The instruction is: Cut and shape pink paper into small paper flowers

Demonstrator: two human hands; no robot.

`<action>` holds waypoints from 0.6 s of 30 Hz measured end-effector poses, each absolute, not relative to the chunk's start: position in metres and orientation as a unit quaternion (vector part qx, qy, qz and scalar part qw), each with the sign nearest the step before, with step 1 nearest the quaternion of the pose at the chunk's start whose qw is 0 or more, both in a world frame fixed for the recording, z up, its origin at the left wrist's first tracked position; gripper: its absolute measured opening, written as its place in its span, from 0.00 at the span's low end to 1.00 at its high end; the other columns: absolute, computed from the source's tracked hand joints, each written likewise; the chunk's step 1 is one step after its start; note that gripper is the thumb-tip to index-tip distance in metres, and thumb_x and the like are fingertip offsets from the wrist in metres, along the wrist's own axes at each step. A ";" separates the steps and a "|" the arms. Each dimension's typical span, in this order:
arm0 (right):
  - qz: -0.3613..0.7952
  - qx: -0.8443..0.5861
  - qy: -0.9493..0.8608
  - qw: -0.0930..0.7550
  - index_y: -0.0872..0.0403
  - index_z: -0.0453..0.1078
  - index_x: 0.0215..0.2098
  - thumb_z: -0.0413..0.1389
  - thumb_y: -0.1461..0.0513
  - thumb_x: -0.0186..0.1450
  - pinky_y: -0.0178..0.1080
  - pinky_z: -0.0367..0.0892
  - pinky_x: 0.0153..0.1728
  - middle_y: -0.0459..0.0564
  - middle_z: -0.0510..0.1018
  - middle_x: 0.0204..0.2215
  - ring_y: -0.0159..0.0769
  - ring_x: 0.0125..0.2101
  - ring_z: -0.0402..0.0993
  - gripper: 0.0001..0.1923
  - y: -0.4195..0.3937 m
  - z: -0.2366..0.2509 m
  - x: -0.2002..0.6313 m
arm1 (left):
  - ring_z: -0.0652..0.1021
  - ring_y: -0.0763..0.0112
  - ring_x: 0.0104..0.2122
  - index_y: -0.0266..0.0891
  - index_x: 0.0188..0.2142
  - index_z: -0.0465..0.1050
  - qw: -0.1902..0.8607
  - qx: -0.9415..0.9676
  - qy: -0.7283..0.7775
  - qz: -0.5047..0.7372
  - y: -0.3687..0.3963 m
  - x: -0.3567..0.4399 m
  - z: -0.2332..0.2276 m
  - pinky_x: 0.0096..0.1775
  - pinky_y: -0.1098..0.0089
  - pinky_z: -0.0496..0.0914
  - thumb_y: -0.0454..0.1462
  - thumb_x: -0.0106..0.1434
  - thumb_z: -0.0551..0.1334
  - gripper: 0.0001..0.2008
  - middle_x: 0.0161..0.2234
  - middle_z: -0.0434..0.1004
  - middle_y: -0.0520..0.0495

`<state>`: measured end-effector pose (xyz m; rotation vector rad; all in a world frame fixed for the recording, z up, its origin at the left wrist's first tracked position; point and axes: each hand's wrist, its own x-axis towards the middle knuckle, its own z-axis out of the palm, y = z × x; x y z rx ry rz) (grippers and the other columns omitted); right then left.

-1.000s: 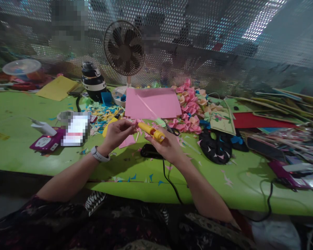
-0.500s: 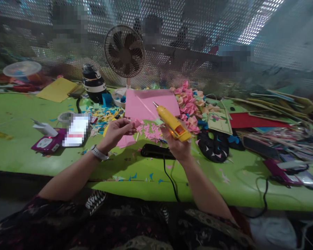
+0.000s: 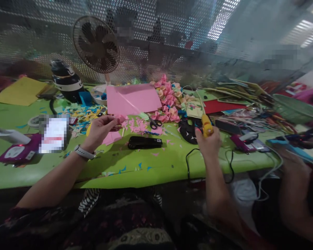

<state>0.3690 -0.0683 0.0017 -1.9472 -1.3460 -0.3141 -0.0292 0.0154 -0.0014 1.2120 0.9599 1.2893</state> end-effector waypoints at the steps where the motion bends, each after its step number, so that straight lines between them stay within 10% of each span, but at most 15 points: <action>1: -0.130 -0.780 -0.496 0.359 0.56 0.68 0.39 0.55 0.48 0.60 0.56 0.67 0.40 0.69 0.76 0.36 0.58 0.39 0.73 0.20 -0.072 -0.006 0.375 | 0.82 0.70 0.25 0.36 0.29 0.74 0.534 0.508 0.405 0.541 0.015 -0.029 -0.002 0.30 0.72 0.78 0.46 0.50 0.73 0.17 0.25 0.80 0.47; 11: -0.091 -0.857 -0.483 0.154 0.57 0.70 0.52 0.58 0.53 0.58 0.48 0.68 0.43 0.65 0.75 0.50 0.53 0.46 0.74 0.26 -0.068 -0.032 0.367 | 0.82 0.72 0.25 0.35 0.30 0.75 0.518 0.506 0.419 0.548 0.017 -0.032 0.000 0.32 0.72 0.79 0.48 0.48 0.74 0.20 0.26 0.81 0.47; 18: -0.086 -0.823 -0.545 0.135 0.52 0.75 0.43 0.58 0.50 0.59 0.55 0.68 0.44 0.62 0.78 0.41 0.58 0.45 0.73 0.19 -0.075 -0.018 0.370 | 0.82 0.71 0.26 0.37 0.29 0.74 0.479 0.505 0.430 0.575 0.024 -0.036 0.001 0.31 0.71 0.78 0.42 0.56 0.70 0.11 0.25 0.79 0.48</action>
